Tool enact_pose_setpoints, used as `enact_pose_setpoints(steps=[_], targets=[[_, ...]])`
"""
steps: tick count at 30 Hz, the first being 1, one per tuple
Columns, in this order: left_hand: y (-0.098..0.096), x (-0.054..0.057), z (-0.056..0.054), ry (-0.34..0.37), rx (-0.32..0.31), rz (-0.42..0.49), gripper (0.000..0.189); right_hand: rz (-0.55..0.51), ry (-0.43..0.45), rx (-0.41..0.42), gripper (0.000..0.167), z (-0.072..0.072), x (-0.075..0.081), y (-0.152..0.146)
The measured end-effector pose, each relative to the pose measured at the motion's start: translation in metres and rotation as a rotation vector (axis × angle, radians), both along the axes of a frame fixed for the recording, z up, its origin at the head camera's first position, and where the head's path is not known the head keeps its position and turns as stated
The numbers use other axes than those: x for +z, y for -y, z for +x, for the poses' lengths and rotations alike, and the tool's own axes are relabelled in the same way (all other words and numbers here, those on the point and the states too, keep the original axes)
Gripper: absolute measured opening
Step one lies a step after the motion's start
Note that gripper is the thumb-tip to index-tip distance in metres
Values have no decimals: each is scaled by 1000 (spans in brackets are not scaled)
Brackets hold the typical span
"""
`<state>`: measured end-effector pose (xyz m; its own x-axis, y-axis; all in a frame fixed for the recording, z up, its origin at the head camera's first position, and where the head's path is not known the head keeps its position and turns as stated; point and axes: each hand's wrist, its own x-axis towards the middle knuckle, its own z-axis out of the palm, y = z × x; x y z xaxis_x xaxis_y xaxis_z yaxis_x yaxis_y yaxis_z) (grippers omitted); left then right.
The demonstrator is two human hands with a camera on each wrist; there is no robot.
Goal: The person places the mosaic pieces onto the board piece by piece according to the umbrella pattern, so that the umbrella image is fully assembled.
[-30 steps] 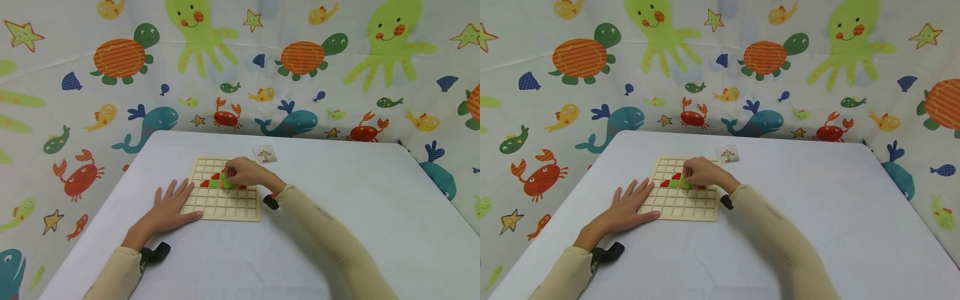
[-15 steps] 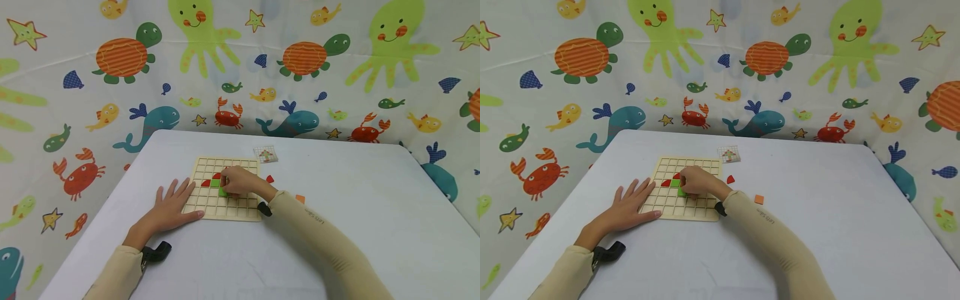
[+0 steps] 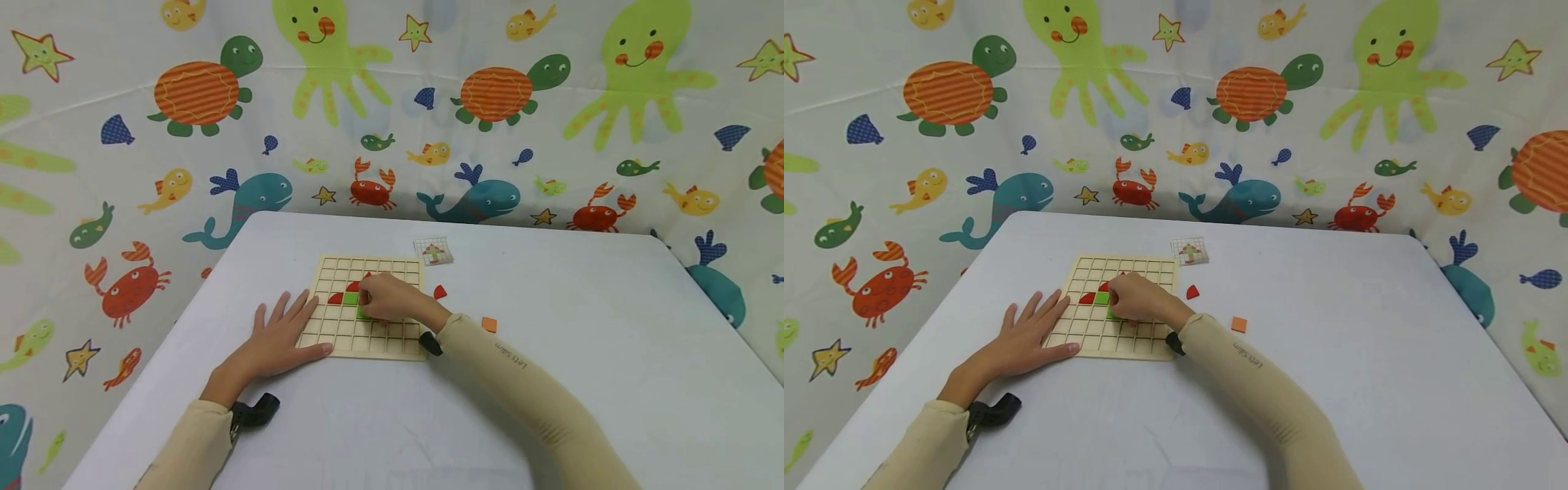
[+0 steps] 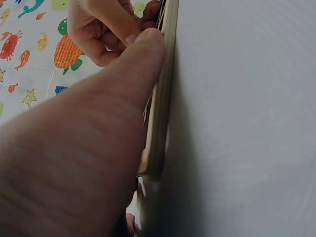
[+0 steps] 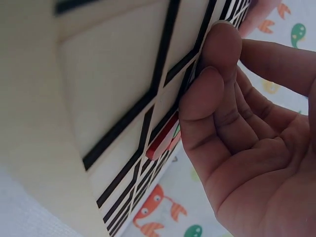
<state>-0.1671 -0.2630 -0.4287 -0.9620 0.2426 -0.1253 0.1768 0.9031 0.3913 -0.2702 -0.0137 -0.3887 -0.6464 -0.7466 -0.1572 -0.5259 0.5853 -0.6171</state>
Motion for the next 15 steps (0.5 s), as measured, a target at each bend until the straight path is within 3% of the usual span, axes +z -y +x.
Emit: enact_pose_setpoints(steps=[9, 15], targets=[[0, -2, 0, -5, -1, -4, 108, -104, -104, 12, 12, 5, 4, -17], [0, -2, 0, -9, -1, -3, 108, -98, -117, 14, 61, 11, 8, -37]])
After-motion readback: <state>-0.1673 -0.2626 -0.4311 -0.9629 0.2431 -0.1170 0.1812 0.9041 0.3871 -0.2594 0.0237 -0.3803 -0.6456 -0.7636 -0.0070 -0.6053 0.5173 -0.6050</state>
